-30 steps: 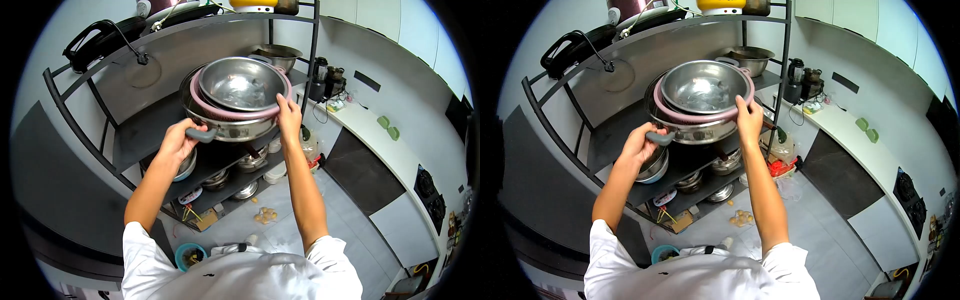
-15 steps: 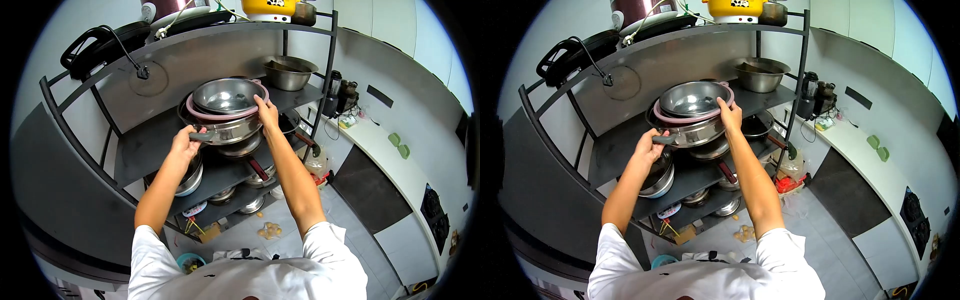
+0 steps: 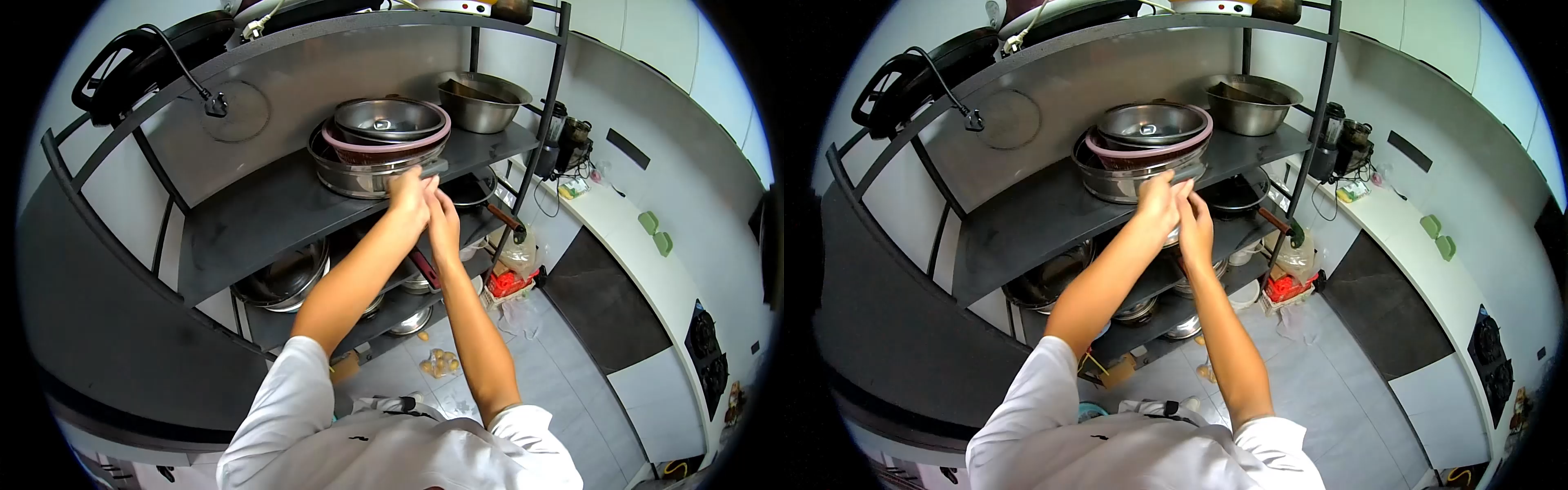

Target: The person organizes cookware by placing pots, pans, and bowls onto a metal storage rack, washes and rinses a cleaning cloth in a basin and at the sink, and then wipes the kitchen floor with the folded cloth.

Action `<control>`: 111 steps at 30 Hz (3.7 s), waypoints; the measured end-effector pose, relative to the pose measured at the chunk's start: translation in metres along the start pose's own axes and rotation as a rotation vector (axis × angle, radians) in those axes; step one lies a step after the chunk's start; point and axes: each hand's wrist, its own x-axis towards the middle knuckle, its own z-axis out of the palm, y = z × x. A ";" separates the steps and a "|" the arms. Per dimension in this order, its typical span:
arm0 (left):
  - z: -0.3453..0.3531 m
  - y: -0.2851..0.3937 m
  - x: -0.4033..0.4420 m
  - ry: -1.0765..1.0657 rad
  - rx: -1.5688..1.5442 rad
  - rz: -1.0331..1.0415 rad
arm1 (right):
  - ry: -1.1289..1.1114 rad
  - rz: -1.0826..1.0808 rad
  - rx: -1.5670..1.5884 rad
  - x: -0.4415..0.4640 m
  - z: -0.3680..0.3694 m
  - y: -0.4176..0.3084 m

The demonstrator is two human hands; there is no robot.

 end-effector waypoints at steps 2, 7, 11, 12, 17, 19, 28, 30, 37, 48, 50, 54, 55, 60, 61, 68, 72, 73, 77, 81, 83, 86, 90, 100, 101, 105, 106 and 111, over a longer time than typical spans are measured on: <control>0.019 -0.025 0.018 0.069 -0.002 0.082 | 0.074 0.058 0.004 -0.014 -0.025 0.018; 0.059 -0.057 0.034 0.205 -0.009 0.201 | 0.198 0.222 -0.126 -0.048 -0.078 0.036; 0.073 -0.054 0.052 0.216 -0.002 0.096 | 0.244 0.234 -0.125 -0.061 -0.114 0.052; 0.075 -0.054 0.060 0.238 -0.018 0.104 | 0.253 0.249 -0.128 -0.063 -0.120 0.053; 0.062 -0.062 0.093 0.080 0.111 0.076 | 0.332 0.284 -0.093 -0.083 -0.131 0.047; 0.046 -0.058 0.086 -0.134 0.190 -0.045 | 0.282 0.312 -0.108 -0.095 -0.141 0.047; 0.063 0.107 -0.168 -1.153 0.224 0.730 | 0.363 0.646 -0.232 -0.230 -0.256 0.094; 0.056 0.126 -0.193 -1.293 0.203 0.873 | 0.507 0.627 -0.091 -0.261 -0.251 0.096; 0.036 0.137 -0.262 -1.460 0.268 0.980 | 0.426 0.797 -0.150 -0.348 -0.241 0.099; 0.009 0.116 -0.335 -1.492 0.225 0.898 | 0.606 0.831 -0.095 -0.470 -0.253 0.092; 0.003 0.114 -0.341 -1.503 0.203 0.875 | 0.645 0.814 -0.066 -0.488 -0.252 0.093; -0.009 0.112 -0.343 -1.525 0.144 0.818 | 0.724 0.771 -0.086 -0.505 -0.250 0.098; -0.011 0.113 -0.342 -1.529 0.129 0.805 | 0.763 0.777 -0.077 -0.513 -0.245 0.091; -0.026 0.122 -0.320 -1.557 0.068 0.754 | 0.836 0.495 -0.278 -0.505 -0.241 0.047; -0.031 0.126 -0.315 -1.563 0.068 0.750 | 0.892 0.337 -0.463 -0.490 -0.216 -0.003; -0.052 0.154 -0.296 -1.645 0.065 0.739 | 0.261 -1.152 -1.472 -0.474 -0.042 -0.324; -0.061 0.170 -0.290 -1.666 0.057 0.759 | -0.092 -0.993 -1.613 -0.481 0.007 -0.361; -0.063 0.173 -0.289 -1.672 0.054 0.761 | -0.112 -0.957 -1.630 -0.483 0.016 -0.363; -0.072 0.186 -0.287 -1.687 0.064 0.779 | -0.143 -0.895 -1.661 -0.487 0.038 -0.361; -0.079 0.197 -0.282 -1.713 0.085 0.761 | -0.132 -0.871 -1.682 -0.487 0.053 -0.361; -0.084 0.201 -0.279 -1.713 0.082 0.772 | -0.140 -0.859 -1.687 -0.486 0.057 -0.360; -0.092 0.206 -0.273 -1.698 0.081 0.773 | -0.143 -0.826 -1.714 -0.488 0.057 -0.363; -0.096 0.209 -0.264 -1.667 0.105 0.769 | -0.122 -0.765 -1.732 -0.490 0.050 -0.370; -0.145 0.190 -0.237 -1.492 0.212 0.867 | 0.117 -0.619 -1.832 -0.535 -0.002 -0.355; -0.148 0.185 -0.236 -1.484 0.211 0.872 | 0.119 -0.614 -1.832 -0.537 -0.005 -0.353; -0.150 0.173 -0.241 -1.464 0.209 0.893 | 0.136 -0.623 -1.808 -0.544 -0.015 -0.346; -0.150 0.174 -0.243 -1.461 0.213 0.889 | 0.133 -0.619 -1.792 -0.546 -0.017 -0.346; -0.132 0.178 -0.269 -1.467 0.110 0.886 | 0.078 -0.672 -1.702 -0.543 -0.013 -0.353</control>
